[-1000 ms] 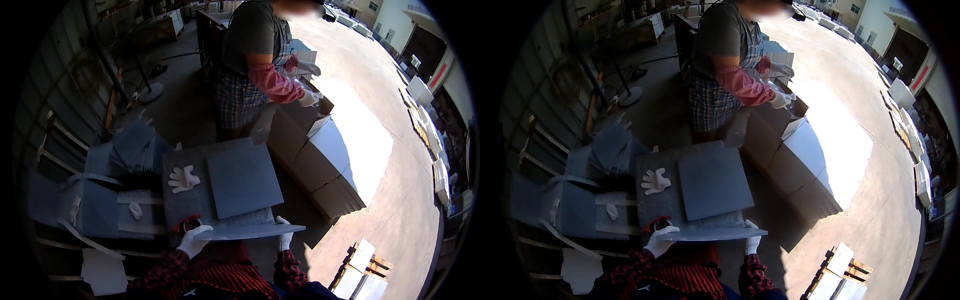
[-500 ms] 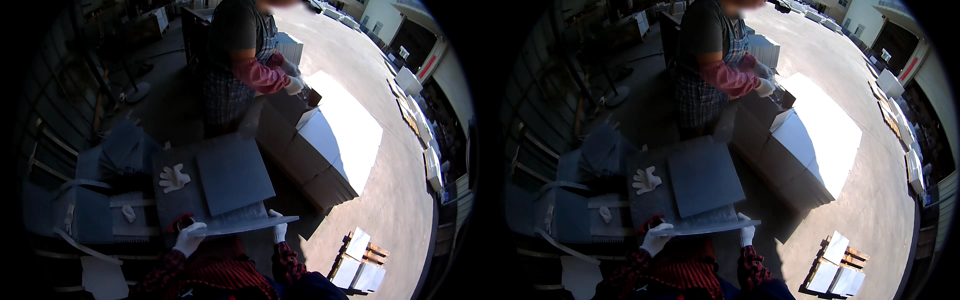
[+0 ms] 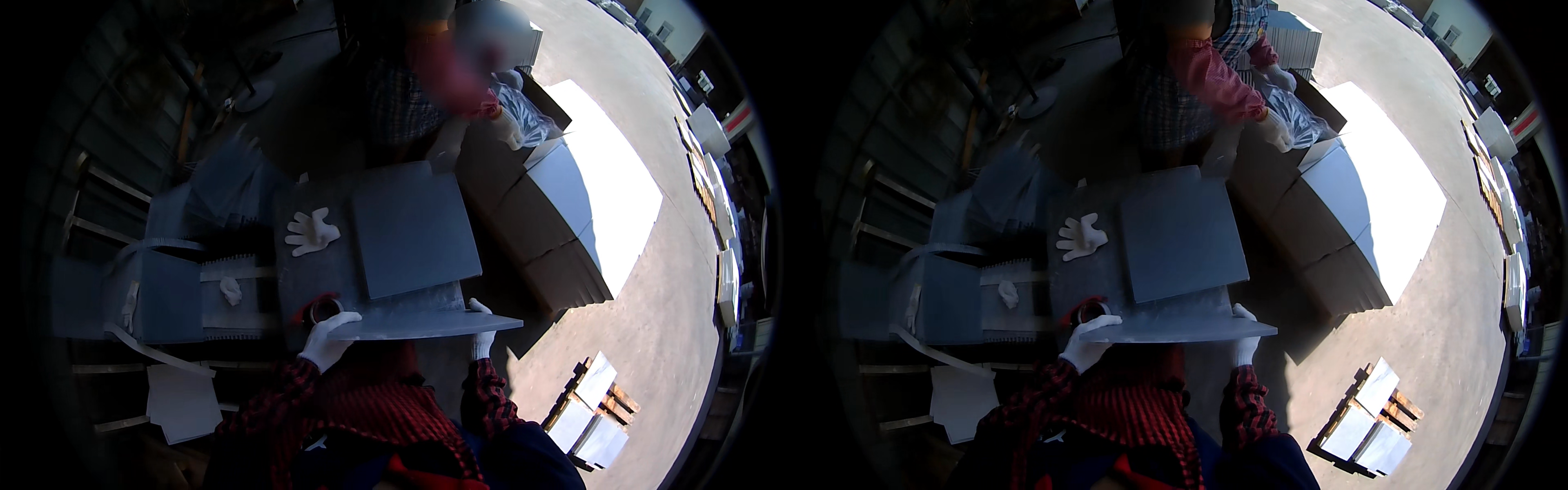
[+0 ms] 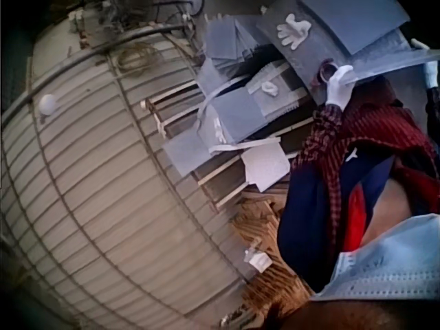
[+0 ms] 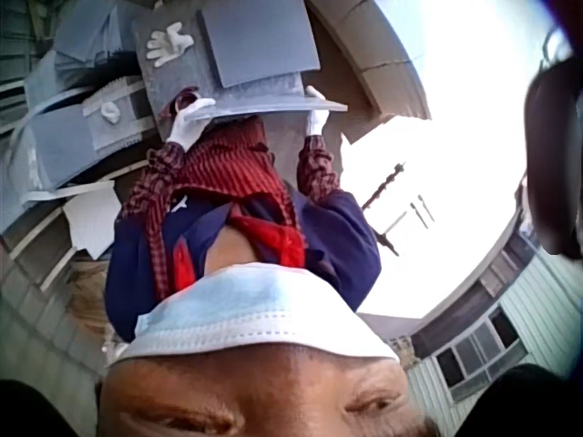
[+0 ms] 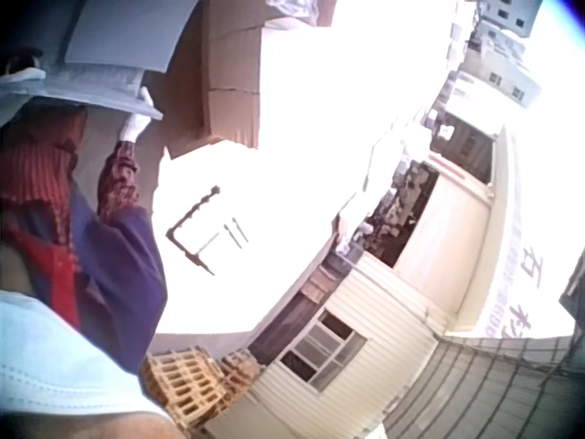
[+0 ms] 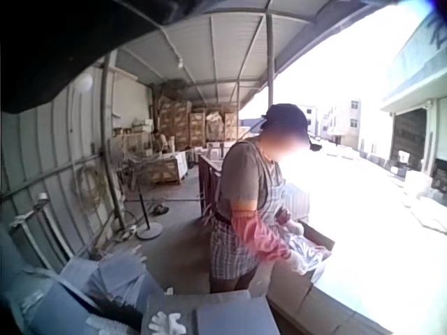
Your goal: The person packs gray foam sheets into a cardboard box using a tape dispenser to seal the box. They then carry the sealed box to a wooden pallet and place it down. The person returns to the workbench and continues handling foam sheets and packing materials.
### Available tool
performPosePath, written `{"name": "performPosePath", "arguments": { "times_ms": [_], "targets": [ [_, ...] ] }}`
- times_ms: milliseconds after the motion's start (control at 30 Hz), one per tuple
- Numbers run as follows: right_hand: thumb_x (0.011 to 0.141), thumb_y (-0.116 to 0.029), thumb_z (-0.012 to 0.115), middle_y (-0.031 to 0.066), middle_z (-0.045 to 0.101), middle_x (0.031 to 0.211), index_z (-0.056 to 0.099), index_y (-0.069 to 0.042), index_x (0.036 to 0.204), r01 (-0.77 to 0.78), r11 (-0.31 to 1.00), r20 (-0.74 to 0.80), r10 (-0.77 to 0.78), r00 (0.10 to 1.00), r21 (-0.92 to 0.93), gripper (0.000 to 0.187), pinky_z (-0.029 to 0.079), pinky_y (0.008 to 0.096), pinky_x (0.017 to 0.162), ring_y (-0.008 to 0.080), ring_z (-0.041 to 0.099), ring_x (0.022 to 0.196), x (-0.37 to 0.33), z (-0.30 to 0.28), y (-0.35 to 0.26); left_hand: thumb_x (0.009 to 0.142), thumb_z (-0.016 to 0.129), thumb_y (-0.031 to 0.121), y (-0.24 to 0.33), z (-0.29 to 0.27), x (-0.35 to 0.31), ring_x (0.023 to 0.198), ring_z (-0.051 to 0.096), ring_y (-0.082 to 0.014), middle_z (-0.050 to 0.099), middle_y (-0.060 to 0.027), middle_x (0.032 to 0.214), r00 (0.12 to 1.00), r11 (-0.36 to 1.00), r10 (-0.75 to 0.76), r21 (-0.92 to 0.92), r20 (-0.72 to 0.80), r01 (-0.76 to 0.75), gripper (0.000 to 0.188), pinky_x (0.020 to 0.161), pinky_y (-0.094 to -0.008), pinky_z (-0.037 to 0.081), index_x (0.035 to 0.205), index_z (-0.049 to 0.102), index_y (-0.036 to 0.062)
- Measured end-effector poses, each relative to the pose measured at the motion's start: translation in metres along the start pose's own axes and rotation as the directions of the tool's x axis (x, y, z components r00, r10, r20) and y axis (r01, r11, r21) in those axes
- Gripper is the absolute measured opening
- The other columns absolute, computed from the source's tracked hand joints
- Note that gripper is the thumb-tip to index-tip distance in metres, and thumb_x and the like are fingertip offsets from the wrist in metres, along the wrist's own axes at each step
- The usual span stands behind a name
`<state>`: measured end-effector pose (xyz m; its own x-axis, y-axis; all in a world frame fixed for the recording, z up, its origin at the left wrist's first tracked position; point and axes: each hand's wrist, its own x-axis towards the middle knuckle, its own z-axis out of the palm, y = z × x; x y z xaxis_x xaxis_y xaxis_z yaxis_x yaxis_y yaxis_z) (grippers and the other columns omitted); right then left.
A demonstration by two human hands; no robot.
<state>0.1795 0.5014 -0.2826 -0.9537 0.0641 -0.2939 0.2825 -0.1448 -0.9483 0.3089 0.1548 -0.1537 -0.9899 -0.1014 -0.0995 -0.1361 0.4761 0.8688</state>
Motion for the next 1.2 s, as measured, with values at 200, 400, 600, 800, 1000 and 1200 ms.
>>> {"name": "performPosePath", "arguments": {
  "times_ms": [200,400,600,800,1000,1200],
  "targets": [
    [0.102,-0.020,0.051,0.0157,0.064,0.125,0.059,0.004,0.128,-0.034,0.999,0.015,0.034,0.999,0.002,0.036,0.053,0.0359,0.094,0.0232,0.066,0.103,0.001,-0.002,-0.001,0.081,0.073,0.005,-0.002,0.001,0.000,0.101,0.069,-0.0307,0.071,-0.0142,0.109,1.000,0.997,0.025,0.067,-0.010,-0.024,0.035,0.085,-0.0369,0.055,0.116,0.065,0.0070],
    [0.097,-0.015,0.062,0.0065,0.068,0.099,0.066,0.000,0.119,-0.001,0.989,-0.032,0.006,0.999,0.148,0.027,0.053,0.0269,0.078,0.0145,0.064,0.085,0.000,0.004,-0.004,0.084,0.071,0.008,0.010,-0.003,0.001,0.100,0.069,-0.0307,0.071,-0.0154,0.107,1.000,1.000,-0.030,0.004,-0.006,0.030,0.033,0.084,-0.0362,0.055,0.116,0.065,0.0080],
    [0.102,-0.021,0.054,0.0133,0.065,0.121,0.060,0.003,0.127,-0.032,0.999,0.029,0.033,0.999,-0.041,0.035,0.052,0.0345,0.094,0.0210,0.064,0.102,0.009,-0.010,0.009,0.087,0.070,0.013,0.019,-0.007,0.004,0.099,0.070,-0.0309,0.071,-0.0153,0.104,0.998,0.997,-0.060,0.043,-0.013,0.060,0.029,0.083,-0.0372,0.054,0.115,0.066,0.0084],
    [0.100,-0.023,0.055,0.0127,0.065,0.118,0.061,0.002,0.126,-0.064,0.998,0.015,0.064,0.998,0.024,0.036,0.052,0.0347,0.093,0.0209,0.064,0.100,0.008,-0.011,0.013,0.086,0.066,-0.003,0.024,-0.011,0.004,0.105,0.068,-0.0220,0.070,-0.0100,0.115,0.984,0.986,-0.165,0.017,0.062,0.164,0.038,0.090,-0.0322,0.054,0.123,0.064,0.0064],
    [0.100,-0.023,0.056,0.0117,0.065,0.118,0.062,0.001,0.126,-0.152,0.986,0.016,0.151,0.988,0.063,0.035,0.050,0.0358,0.097,0.0213,0.063,0.104,0.011,-0.012,0.009,0.088,0.067,0.010,0.027,-0.010,0.003,0.101,0.069,-0.0315,0.071,-0.0131,0.107,0.991,0.991,-0.134,-0.001,-0.012,0.134,0.028,0.085,-0.0371,0.054,0.115,0.065,0.0085],
    [0.099,-0.023,0.058,0.0120,0.065,0.118,0.062,0.000,0.125,-0.128,0.991,0.030,0.127,0.991,0.031,0.035,0.050,0.0359,0.097,0.0216,0.063,0.104,0.004,-0.007,-0.005,0.086,0.067,0.008,0.024,-0.007,0.004,0.100,0.069,-0.0307,0.071,-0.0119,0.106,0.989,0.990,-0.144,0.006,-0.026,0.144,0.028,0.086,-0.0366,0.054,0.114,0.065,0.0086]
  ]
}}
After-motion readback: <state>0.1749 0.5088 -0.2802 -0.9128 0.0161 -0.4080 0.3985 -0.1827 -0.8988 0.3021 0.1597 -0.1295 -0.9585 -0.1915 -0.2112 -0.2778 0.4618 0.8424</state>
